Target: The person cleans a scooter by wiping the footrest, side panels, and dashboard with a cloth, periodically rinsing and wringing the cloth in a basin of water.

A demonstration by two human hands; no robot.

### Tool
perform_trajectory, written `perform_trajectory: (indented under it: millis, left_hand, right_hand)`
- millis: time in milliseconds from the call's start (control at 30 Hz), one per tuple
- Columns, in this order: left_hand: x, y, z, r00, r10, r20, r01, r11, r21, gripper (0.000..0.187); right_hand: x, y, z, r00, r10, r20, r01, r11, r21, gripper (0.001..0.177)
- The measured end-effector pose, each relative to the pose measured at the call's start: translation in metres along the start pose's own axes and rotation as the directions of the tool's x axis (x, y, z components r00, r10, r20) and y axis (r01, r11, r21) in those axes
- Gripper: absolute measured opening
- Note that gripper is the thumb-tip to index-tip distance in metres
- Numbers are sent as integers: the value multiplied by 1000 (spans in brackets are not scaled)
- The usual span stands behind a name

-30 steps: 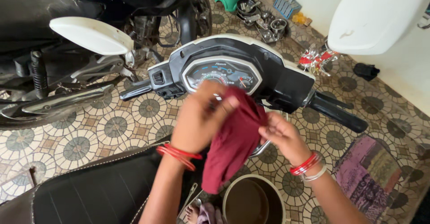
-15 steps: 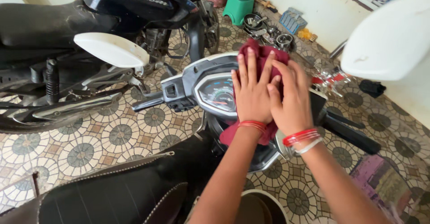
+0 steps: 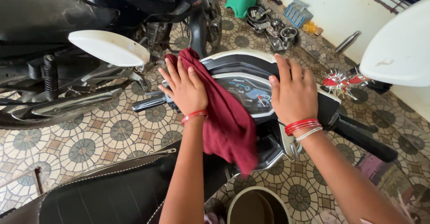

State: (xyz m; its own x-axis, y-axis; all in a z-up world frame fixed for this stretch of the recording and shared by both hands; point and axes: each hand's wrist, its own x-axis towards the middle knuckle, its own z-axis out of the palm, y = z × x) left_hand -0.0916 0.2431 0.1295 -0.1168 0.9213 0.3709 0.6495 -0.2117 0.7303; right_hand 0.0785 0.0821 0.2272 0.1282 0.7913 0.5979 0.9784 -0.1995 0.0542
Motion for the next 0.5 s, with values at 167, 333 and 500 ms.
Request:
perform_trajectory:
  millis: [167,333,500]
  left_hand:
    - [-32,49,-7,940,342,-2,-338,926,-167,61]
    - [-67,120,-17,806,575,139,-501,788,-358,61]
    - [-48,93,-24,786,589,189,-585,807,-82,60]
  right_hand:
    - [0,3,3,999,-26,-22,26,999,20,50]
    - [-5,15,6,999,-4,-41,9,992,125,42]
    - [-9,14,5,999,31,-7,-30,987,160,39]
